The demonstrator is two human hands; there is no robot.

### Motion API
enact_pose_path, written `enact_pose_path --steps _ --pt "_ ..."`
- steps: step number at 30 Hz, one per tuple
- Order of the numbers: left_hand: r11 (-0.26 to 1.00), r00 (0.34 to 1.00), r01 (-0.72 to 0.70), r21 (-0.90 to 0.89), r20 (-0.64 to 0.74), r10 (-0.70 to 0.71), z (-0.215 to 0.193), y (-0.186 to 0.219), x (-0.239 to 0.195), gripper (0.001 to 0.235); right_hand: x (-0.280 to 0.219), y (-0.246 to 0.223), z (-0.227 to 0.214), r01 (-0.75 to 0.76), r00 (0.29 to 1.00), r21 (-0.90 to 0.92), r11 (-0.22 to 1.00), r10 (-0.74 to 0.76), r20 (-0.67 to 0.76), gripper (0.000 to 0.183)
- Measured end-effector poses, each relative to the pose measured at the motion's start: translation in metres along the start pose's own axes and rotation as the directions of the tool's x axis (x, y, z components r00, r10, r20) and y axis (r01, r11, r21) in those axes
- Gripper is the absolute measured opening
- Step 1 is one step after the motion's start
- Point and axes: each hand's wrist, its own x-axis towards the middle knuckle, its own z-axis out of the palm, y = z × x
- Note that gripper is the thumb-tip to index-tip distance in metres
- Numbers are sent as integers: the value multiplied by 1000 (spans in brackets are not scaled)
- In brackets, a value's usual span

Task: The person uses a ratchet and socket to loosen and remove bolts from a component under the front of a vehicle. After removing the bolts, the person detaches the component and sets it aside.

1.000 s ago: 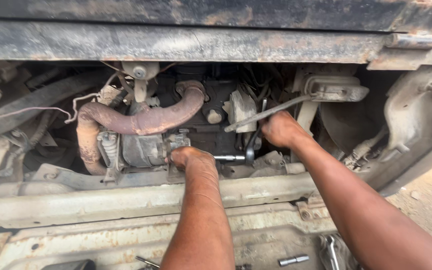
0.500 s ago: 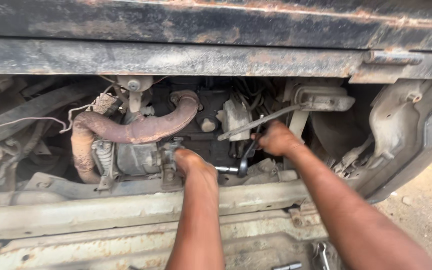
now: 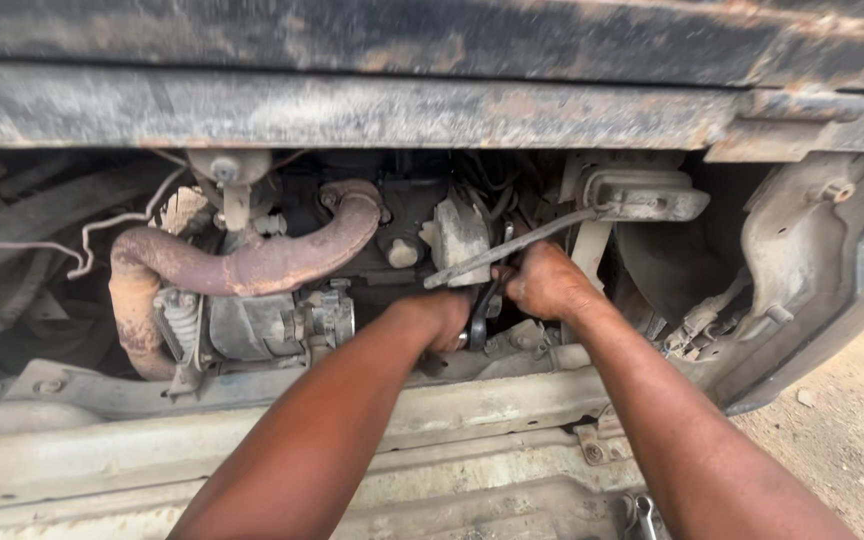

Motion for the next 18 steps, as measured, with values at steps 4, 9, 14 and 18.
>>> enact_pose_path --steps 4,9,14,18 --pt "984 994 83 156 -87 -70 9 13 20 35 2 1 -11 49 997 60 997 -46 -58 40" --pt "975 979 162 155 -148 -139 19 1 19 24 -2 -3 -9 28 999 130 991 -33 38 41" --pt "967 975 191 171 -151 -166 13 9 34 31 1 -15 -17 165 983 488 857 -103 -152 24" --pt "959 966 226 171 -167 -198 10 1 29 31 -13 -45 -16 -134 991 215 967 135 8 55"
